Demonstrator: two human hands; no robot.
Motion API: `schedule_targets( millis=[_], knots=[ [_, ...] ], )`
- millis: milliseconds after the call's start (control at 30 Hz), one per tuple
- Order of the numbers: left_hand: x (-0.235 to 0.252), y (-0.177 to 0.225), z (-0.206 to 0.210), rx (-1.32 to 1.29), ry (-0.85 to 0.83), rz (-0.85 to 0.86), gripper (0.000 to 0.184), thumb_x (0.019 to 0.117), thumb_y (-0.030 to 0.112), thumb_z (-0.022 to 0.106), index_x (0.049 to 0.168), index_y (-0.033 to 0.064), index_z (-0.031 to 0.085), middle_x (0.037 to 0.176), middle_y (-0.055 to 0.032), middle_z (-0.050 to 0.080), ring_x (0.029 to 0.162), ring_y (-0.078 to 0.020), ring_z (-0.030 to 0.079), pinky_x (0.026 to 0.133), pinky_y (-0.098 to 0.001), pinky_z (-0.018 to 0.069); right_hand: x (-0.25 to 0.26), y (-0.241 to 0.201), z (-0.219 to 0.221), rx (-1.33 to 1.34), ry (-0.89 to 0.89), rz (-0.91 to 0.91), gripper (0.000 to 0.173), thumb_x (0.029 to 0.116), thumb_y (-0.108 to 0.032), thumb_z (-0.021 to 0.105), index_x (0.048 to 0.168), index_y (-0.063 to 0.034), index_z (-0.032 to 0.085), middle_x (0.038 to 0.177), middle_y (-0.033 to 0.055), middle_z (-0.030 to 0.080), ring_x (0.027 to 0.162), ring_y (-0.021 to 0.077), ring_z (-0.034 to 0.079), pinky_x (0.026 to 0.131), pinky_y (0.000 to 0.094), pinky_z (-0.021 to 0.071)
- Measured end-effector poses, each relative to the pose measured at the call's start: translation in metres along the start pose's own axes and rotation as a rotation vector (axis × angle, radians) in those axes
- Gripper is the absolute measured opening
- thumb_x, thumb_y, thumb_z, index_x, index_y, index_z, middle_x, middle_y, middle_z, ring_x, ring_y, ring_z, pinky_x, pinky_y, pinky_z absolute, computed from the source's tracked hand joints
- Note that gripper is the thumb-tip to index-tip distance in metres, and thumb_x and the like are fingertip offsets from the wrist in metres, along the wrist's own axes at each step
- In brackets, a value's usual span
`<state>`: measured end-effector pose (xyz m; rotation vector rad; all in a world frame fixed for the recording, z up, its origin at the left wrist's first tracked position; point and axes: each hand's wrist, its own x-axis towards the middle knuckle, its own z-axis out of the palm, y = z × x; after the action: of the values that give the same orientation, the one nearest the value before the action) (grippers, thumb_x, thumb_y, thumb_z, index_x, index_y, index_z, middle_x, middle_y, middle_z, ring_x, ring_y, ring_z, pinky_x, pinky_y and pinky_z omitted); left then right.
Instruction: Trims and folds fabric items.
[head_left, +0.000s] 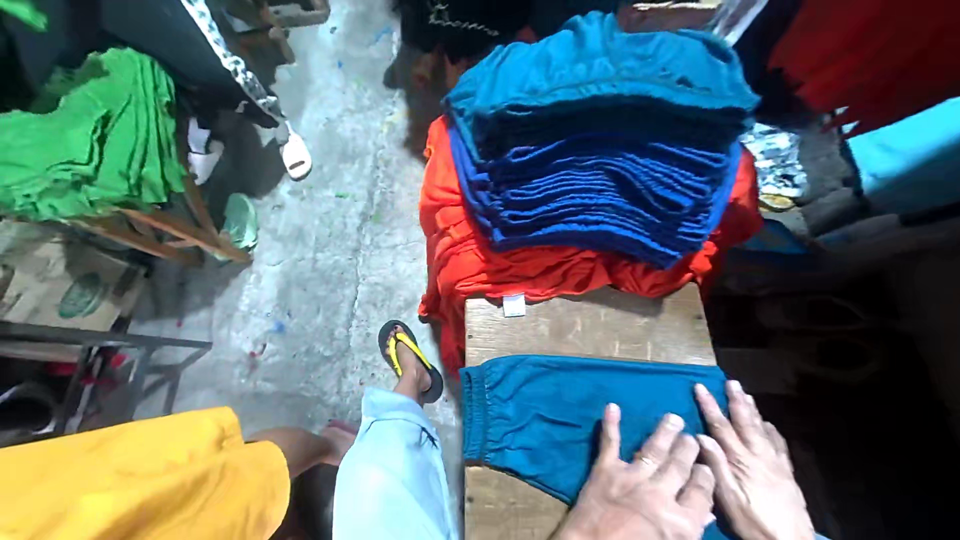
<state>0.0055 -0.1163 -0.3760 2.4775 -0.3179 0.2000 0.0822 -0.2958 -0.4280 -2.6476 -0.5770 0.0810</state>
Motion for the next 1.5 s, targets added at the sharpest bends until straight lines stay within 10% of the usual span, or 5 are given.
schedule_targets(
  millis=[267, 600, 1100, 1233, 1500],
  knots=[
    [-0.057, -0.104, -0.075, -0.210, 0.502, -0.958, 0.046, 0.0912, 0.029, 0.073, 0.125, -0.0016, 0.068, 0.116, -0.0191, 0.069, 0.103, -0.0295, 0.067, 0.088, -0.0439, 0.0554, 0.009, 0.001, -0.010, 0.058, -0.013, 0.058, 0.073, 0.1070, -0.047, 0.030, 0.156, 0.0069, 0.033, 0.162, 0.0349, 0.022, 0.148, 0.0539, 0.027, 0.120, 0.0630, 0.0243],
    [-0.051, -0.104, -0.052, -0.047, 0.762, -0.727, 0.014, 0.0858, 0.012, 0.070, 0.088, 0.0011, 0.077, 0.097, -0.0189, 0.072, 0.094, -0.0215, 0.072, 0.087, -0.0260, 0.0567, 0.002, 0.011, 0.002, 0.019, -0.022, 0.103, 0.071, 0.1066, -0.054, 0.035, 0.161, -0.0089, 0.034, 0.166, 0.0248, 0.023, 0.151, 0.0412, 0.030, 0.121, 0.0516, 0.0297],
    [-0.045, -0.114, -0.079, -0.426, 0.402, -1.068, 0.045, 0.0974, 0.018, 0.066, 0.135, -0.0054, 0.058, 0.114, -0.0198, 0.067, 0.099, -0.0244, 0.068, 0.086, -0.0400, 0.0566, 0.021, -0.003, -0.018, 0.751, -0.004, 0.621, 0.068, 0.1095, -0.044, 0.025, 0.164, -0.0051, 0.010, 0.166, 0.0106, 0.028, 0.148, 0.0119, 0.034, 0.119, 0.0313, 0.0327],
    [-0.048, -0.118, -0.083, -0.349, 0.356, -1.013, 0.023, 0.0956, 0.010, 0.066, 0.111, -0.0079, 0.068, 0.100, -0.0185, 0.070, 0.090, -0.0220, 0.067, 0.084, -0.0401, 0.0555, 0.049, 0.020, -0.026, 1.132, -0.125, 1.158, 0.059, 0.1094, -0.054, 0.024, 0.134, -0.0099, 0.054, 0.108, 0.0059, 0.069, 0.089, 0.0152, 0.067, 0.074, 0.0352, 0.0555],
    [-0.054, -0.155, -0.099, -0.829, 0.385, -1.182, 0.008, 0.1045, 0.008, 0.045, 0.102, 0.0085, 0.053, 0.074, 0.0062, 0.060, 0.061, -0.0021, 0.060, 0.057, -0.0213, 0.0540, 0.067, 0.016, -0.040, 1.314, -0.194, 1.035, 0.028, 0.1070, -0.025, 0.053, 0.129, -0.0082, 0.057, 0.105, 0.0068, 0.067, 0.091, 0.0132, 0.066, 0.078, 0.0299, 0.0553]
  ],
)
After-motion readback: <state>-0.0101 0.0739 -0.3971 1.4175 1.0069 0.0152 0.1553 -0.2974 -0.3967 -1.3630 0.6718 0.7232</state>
